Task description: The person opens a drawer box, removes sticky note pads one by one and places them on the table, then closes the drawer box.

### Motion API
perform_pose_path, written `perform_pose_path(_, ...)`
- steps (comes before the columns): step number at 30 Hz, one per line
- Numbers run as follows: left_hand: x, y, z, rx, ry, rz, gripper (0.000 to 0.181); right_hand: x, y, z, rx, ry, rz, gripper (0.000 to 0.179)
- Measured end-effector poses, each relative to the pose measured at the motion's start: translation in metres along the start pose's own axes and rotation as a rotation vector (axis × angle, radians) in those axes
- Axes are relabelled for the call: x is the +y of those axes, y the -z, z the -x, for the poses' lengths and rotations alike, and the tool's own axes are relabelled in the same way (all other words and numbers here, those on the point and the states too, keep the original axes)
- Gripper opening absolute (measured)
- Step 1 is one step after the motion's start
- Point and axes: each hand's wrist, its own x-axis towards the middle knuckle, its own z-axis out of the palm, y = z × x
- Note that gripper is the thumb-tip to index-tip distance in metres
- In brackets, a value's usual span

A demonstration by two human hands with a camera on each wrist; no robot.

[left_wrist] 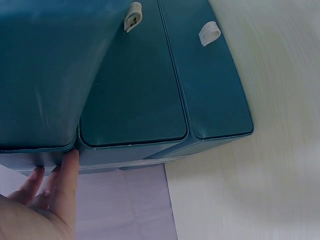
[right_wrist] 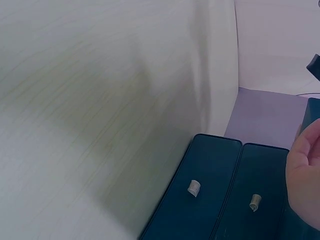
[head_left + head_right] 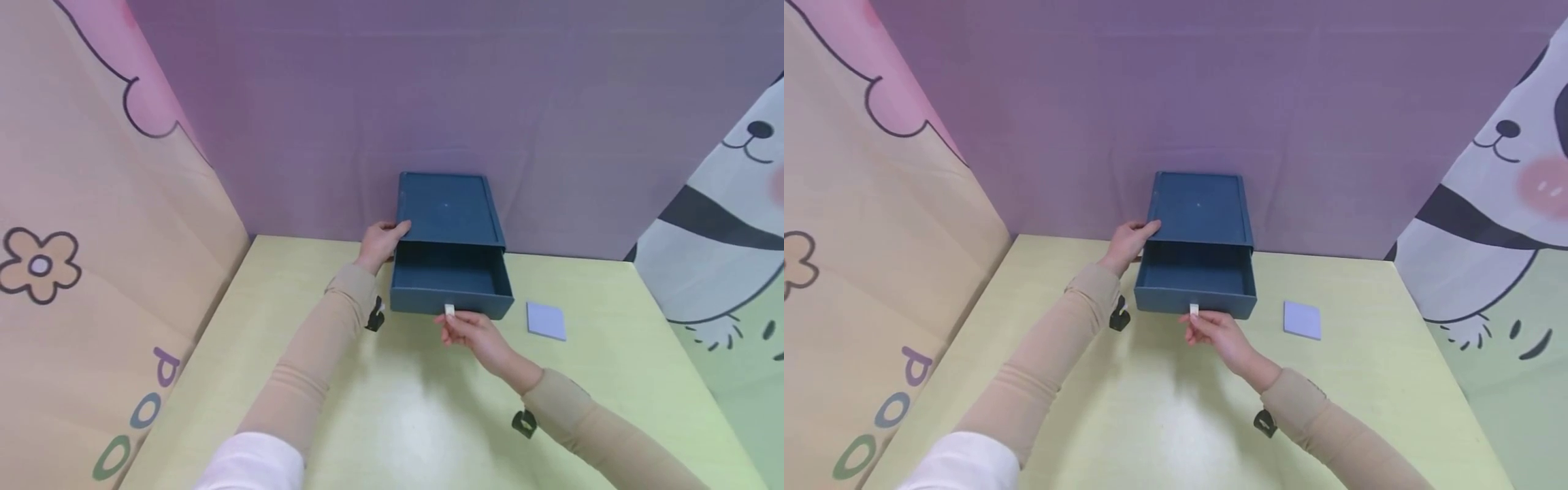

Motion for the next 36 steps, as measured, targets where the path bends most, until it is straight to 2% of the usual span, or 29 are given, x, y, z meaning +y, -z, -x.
perform_pose_path(5,-0.002,0.0,0.0,0.001,-0.013,0.003,0.063,-0.003,0.002,-0.004,0.046,-0.007,0.013,0.041)
perform_pose_path(9,-0.004,0.0,0.0,-0.001,-0.017,0.008,0.063,-0.003,0.003,-0.007,0.08,-0.015,-0.017,0.035)
perform_pose_path(20,-0.004,-0.001,0.0,-0.012,-0.029,0.004,0.062,-0.003,0.005,-0.014,0.061,-0.005,-0.073,0.043)
perform_pose_path(25,-0.005,0.001,0.0,-0.003,-0.044,0.016,0.062,-0.003,0.006,-0.019,0.063,-0.002,-0.076,0.038)
perform_pose_path(36,-0.004,-0.001,0.0,-0.001,-0.027,0.018,0.062,-0.003,0.006,-0.025,0.099,-0.017,-0.077,0.034)
